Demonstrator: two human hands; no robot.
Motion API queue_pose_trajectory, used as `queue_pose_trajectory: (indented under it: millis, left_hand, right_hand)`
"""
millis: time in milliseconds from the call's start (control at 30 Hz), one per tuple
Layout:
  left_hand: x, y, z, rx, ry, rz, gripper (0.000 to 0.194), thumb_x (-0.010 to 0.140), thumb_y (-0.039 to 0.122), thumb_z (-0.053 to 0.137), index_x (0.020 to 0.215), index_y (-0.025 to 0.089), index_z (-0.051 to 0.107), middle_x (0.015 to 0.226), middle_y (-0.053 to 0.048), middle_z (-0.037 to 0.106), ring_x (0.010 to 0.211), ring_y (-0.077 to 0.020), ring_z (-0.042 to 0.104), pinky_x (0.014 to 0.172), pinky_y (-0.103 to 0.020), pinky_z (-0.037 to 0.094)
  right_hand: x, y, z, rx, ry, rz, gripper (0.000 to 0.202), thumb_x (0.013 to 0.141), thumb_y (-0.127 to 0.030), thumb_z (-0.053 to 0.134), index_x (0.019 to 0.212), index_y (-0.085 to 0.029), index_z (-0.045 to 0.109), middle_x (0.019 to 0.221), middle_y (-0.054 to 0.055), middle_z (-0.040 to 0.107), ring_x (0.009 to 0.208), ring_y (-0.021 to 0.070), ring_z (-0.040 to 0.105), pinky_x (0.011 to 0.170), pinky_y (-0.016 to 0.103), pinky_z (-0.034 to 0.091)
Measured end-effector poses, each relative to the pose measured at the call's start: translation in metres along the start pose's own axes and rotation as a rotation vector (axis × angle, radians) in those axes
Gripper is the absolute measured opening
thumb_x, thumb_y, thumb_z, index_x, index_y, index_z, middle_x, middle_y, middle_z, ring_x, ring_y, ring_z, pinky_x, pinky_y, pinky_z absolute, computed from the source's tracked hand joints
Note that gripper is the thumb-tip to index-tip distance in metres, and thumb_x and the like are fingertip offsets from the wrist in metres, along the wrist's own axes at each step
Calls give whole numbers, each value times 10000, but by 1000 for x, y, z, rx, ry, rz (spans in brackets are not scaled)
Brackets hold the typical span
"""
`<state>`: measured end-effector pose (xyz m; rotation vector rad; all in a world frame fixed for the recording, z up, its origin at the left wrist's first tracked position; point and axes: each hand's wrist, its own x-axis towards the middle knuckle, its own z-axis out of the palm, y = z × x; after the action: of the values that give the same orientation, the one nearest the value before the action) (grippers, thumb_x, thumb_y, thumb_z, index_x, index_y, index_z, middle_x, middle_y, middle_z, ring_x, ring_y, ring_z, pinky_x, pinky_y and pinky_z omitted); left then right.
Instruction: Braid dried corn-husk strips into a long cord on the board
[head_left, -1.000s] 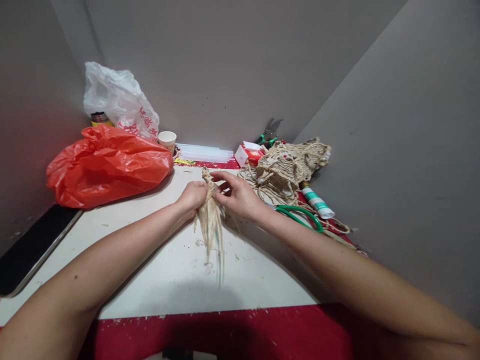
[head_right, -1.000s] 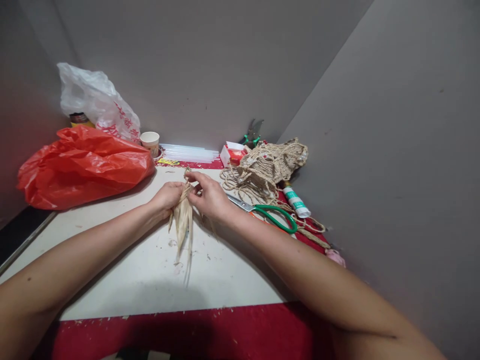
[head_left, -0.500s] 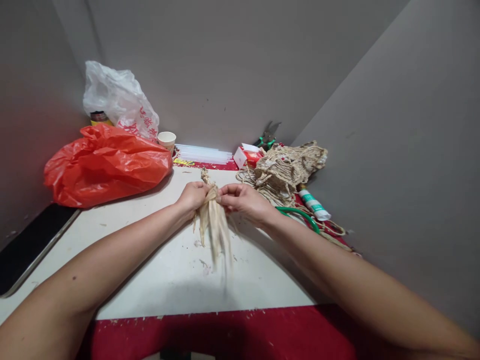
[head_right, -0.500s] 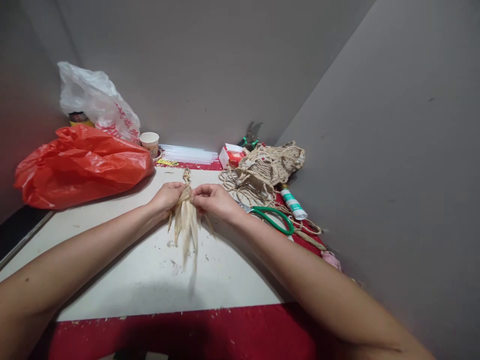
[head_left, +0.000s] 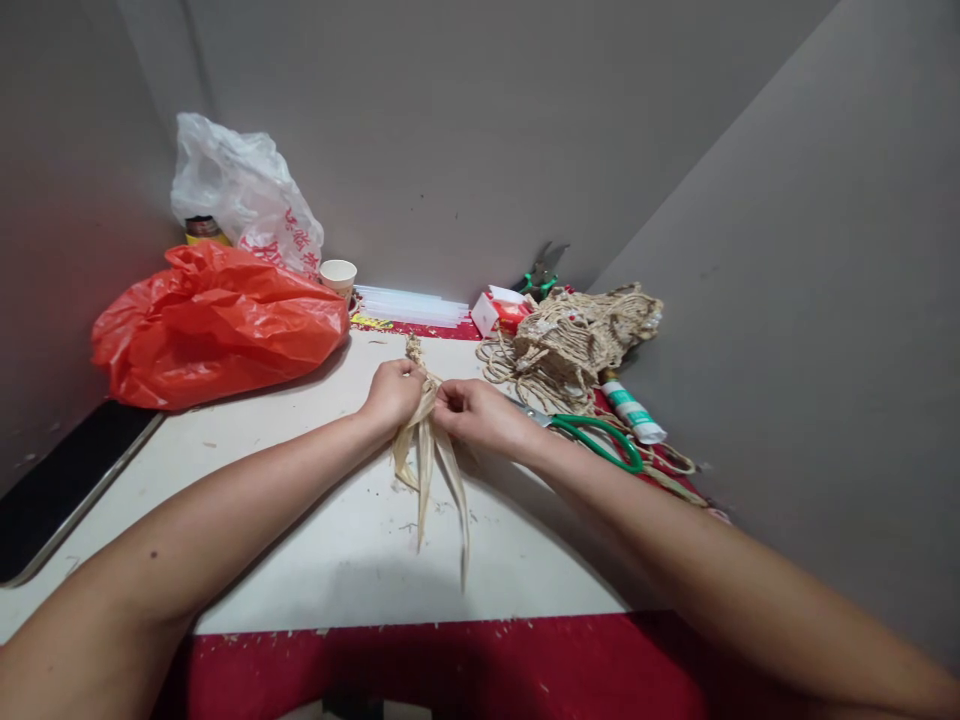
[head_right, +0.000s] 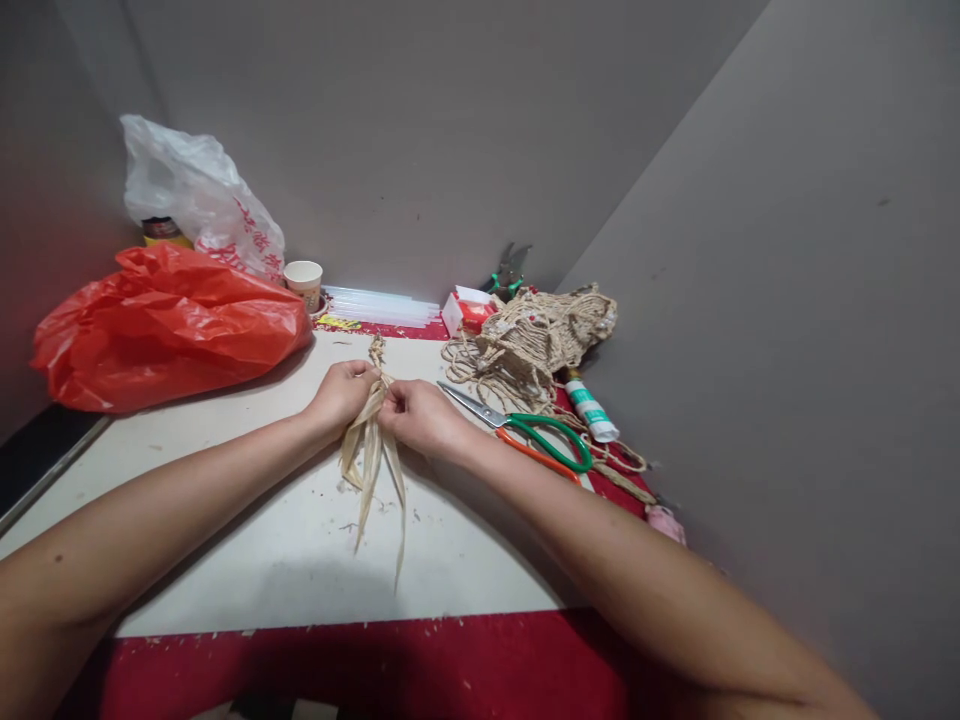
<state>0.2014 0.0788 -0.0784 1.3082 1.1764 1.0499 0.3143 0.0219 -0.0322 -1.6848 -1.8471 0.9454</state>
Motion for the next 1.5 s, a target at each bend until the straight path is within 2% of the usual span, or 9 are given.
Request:
queue_pose_trajectory:
  millis: [167, 367, 500, 633, 733, 967, 1133, 1267, 1500]
  left_hand:
    - [1, -2, 1, 75, 4, 33, 167, 725, 214, 487, 572, 162, 530, 508, 9, 543, 514, -115, 476, 552, -233, 367]
    - [0, 0, 0, 150, 10, 108, 182, 741, 210, 473, 569, 167, 510, 503, 21, 498, 522, -116, 452, 577, -242, 367]
    - [-2, 0, 0, 160, 15, 111, 180, 749, 216, 473, 581, 168, 513, 511, 24, 490, 536, -122, 454, 582, -242, 367]
    - [-4, 0, 2, 118, 16, 94, 165, 734, 198, 464, 582, 166, 521, 550, 12, 529, 575, -131, 480, 613, -246, 377]
    - [-4, -1, 3, 93, 13, 68, 148, 715, 191, 467, 583, 163, 528, 560, 10, 525, 595, -132, 482, 615, -243, 374]
    - [-5, 0, 2, 137, -5, 77, 154, 714, 155, 474, 562, 168, 487, 557, 14, 512, 581, -125, 470, 604, -240, 368]
    - [-5, 2, 2, 150, -38, 46, 198, 761, 181, 471, 564, 166, 480, 541, 8, 507, 546, -119, 457, 559, -235, 343]
    - [-5, 2, 2, 107, -62, 30, 210, 783, 208, 471, 579, 162, 485, 523, 9, 495, 502, -106, 425, 529, -232, 330]
    - [-5, 6, -1, 32, -72, -64, 182, 762, 219, 514, 589, 163, 512, 480, 26, 475, 442, -97, 406, 493, -224, 317]
  right_hand:
    - [2, -3, 9, 333, 8, 135, 194, 641, -142, 564, 711, -209, 397, 389, -105, 427, 342, 88, 422, 350, 184, 329]
    - [0, 2, 0, 466, -31, 159, 319, 579, -251, 702, 767, -185, 453, 414, -113, 443, 341, 61, 397, 369, 176, 346]
    - [-2, 13, -7, 339, -23, 148, 242, 620, -288, 665, 757, -161, 511, 447, -82, 459, 371, 69, 398, 397, 197, 338]
    - [-3, 19, -5, -34, 182, -50, 73, 682, -225, 558, 670, -153, 555, 519, -32, 498, 462, 82, 420, 475, 209, 318]
    - [-2, 17, 1, -244, 226, -165, 78, 700, -187, 507, 631, -160, 533, 559, -11, 527, 516, 93, 442, 520, 214, 312]
    - [0, 5, 6, -170, 184, -183, 102, 692, -203, 517, 603, -169, 479, 533, -29, 474, 507, 86, 396, 507, 209, 292]
    - [-4, 2, -10, 126, -16, 26, 163, 632, -263, 628, 620, -152, 510, 519, -63, 433, 479, 59, 345, 473, 195, 267]
    - [-9, 8, -24, 331, -173, 191, 282, 577, -347, 724, 713, -137, 593, 560, -46, 542, 486, 63, 416, 480, 197, 306]
    - [-23, 22, -62, 388, -428, 230, 232, 646, -360, 706, 702, -157, 610, 454, -71, 462, 379, 43, 345, 396, 191, 249]
